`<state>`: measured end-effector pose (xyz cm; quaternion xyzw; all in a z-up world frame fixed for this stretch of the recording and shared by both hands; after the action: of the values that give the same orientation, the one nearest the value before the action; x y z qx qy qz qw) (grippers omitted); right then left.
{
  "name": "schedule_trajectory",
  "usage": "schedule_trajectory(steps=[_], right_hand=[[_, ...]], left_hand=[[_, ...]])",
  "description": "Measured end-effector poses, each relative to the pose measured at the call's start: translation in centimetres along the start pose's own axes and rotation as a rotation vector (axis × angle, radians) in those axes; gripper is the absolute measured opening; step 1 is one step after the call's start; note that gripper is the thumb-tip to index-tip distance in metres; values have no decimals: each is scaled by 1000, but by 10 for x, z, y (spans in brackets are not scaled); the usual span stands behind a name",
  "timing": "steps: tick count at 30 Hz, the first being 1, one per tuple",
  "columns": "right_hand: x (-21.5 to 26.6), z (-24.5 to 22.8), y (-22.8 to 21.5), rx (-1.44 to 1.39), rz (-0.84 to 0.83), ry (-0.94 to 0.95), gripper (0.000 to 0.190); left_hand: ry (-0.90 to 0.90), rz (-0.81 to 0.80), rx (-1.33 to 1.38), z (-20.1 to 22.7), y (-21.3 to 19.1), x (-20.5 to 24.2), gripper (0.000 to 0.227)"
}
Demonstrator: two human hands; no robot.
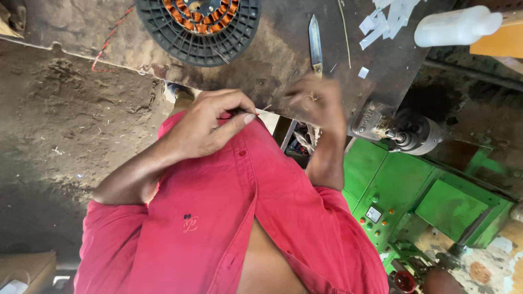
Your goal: The person works on a circular electrical component with copper windings, using a multimeter to test connections and a wooden stick to adjust wires. They also use scissors to cut a small piece of material and continue manipulating the wires within the component.
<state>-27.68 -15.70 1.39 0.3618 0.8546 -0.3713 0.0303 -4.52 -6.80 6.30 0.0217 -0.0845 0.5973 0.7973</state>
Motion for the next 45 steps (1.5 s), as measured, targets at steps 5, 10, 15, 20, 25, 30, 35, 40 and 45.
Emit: schedule_trajectory(steps=[5, 10, 15, 20, 25, 30, 35, 40, 45], right_hand=[[-12, -45, 25, -176, 75, 47, 58], [-23, -56, 57, -827, 276, 25, 94], [-8, -45, 99, -944, 250, 126, 75], [3, -30, 98, -727, 222, 71, 28], [22, -12, 102, -654, 106, 146, 29], [56, 30, 122, -892, 137, 426, 29], [57, 47, 131, -858, 203, 529, 21], [8, -13, 94, -187, 110, 177, 12], [-30, -77, 70, 81, 162, -48, 15]], left_hand=[[12, 53, -159, 7, 3, -8, 14], [128, 222, -288, 16, 4, -5, 11], [249, 389, -218, 16, 4, -2, 8], [206, 51, 486, -9, 3, -10, 13], [379, 144, 853, -7, -43, 18, 20], [540, 278, 966, -3, -99, 50, 14], [600, 304, 778, 11, -118, 63, 12], [250, 364, -158, 20, -64, 35, 15], [61, 206, -162, 0, -3, -9, 6]])
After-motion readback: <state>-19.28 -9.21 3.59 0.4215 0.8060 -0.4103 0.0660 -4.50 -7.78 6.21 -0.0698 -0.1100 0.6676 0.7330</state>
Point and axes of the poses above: each hand's wrist, its own x-axis away from the middle knuckle, its own y-axis out of the palm, z = x × y, the point moved 8 cm from there along -x, towards the middle knuckle, and after that the axes turned 14 degrees about -y, right-handed, at the moved point
